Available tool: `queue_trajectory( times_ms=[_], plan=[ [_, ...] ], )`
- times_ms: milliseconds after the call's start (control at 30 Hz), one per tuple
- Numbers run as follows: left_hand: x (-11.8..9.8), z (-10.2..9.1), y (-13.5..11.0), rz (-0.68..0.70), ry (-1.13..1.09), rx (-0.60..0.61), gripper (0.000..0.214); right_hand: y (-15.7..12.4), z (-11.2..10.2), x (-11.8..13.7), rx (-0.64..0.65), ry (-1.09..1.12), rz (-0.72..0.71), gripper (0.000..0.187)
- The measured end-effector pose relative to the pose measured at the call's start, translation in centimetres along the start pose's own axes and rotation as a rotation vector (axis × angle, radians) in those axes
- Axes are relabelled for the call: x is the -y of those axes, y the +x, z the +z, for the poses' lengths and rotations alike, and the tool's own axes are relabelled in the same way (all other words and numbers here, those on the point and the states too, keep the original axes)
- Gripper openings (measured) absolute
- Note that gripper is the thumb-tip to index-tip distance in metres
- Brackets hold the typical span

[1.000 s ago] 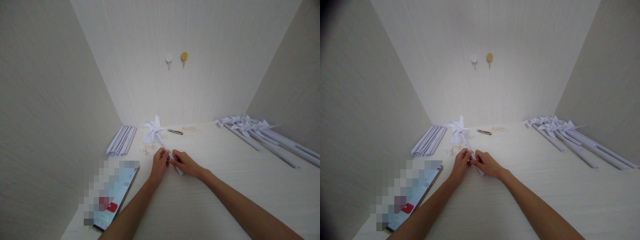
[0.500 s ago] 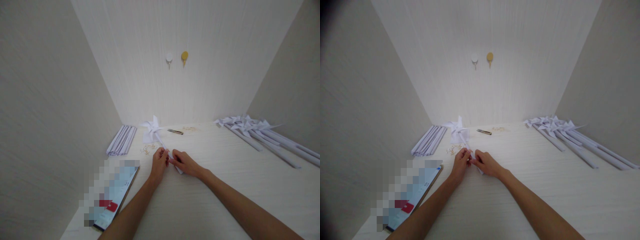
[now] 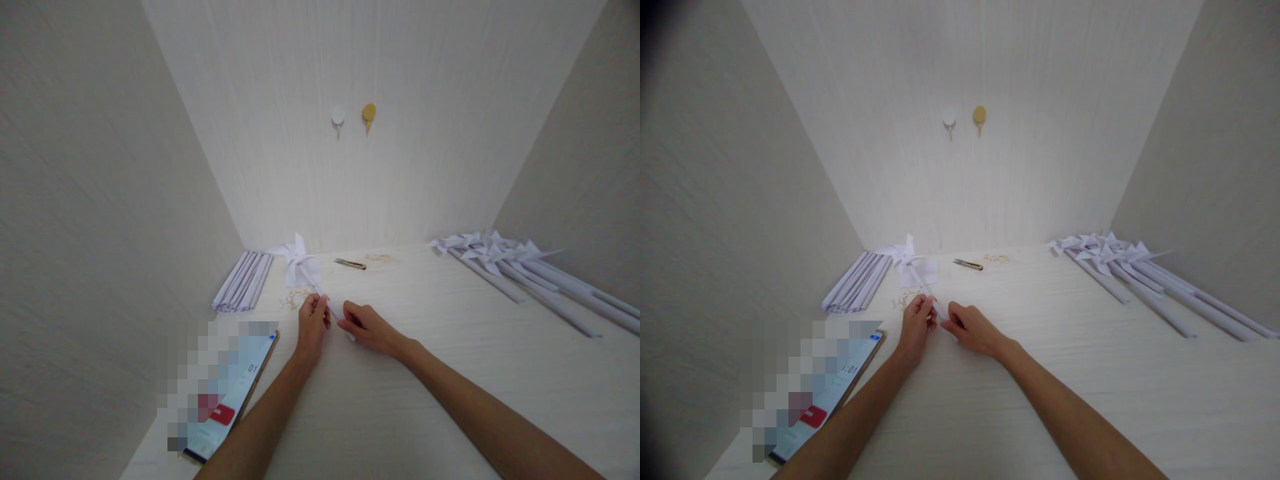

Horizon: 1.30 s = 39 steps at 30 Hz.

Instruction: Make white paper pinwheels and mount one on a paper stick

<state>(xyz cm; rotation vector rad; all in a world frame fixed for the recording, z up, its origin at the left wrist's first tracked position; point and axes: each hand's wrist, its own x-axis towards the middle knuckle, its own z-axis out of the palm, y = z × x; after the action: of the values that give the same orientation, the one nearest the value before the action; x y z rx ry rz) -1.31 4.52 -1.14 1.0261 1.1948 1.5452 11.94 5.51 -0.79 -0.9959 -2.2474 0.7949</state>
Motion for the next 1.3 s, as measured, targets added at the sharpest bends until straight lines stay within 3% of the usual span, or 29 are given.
queue_trajectory(
  times_ms=[300,700,833,1067,1200,1300],
  plan=[
    [0.24,-0.20,0.34,0.024,-0.049,-0.079,0.021,-0.03,-0.04,0.24,0.012,-0.063,0.023,0.024],
    [0.13,-0.16,0.34,0.016,-0.044,-0.095,0.020,-0.15,-0.06,0.20,0.003,-0.118,-0.012,0.027],
    [0.19,-0.15,0.34,0.003,-0.017,-0.037,0.024,-0.34,0.03,0.46,-0.045,-0.179,-0.044,0.030],
    [0.10,0.11,0.09,-0.030,0.095,0.179,0.022,-0.48,0.40,0.46,-0.199,-0.225,-0.109,0.019],
    [-0.13,0.25,0.00,-0.012,0.151,0.244,0.023,-0.50,0.50,0.25,-0.168,-0.192,-0.157,0.016],
    [-0.28,0.23,-0.02,-0.003,0.141,0.220,0.022,-0.51,0.41,0.25,-0.115,-0.173,-0.177,0.017]
  ],
)
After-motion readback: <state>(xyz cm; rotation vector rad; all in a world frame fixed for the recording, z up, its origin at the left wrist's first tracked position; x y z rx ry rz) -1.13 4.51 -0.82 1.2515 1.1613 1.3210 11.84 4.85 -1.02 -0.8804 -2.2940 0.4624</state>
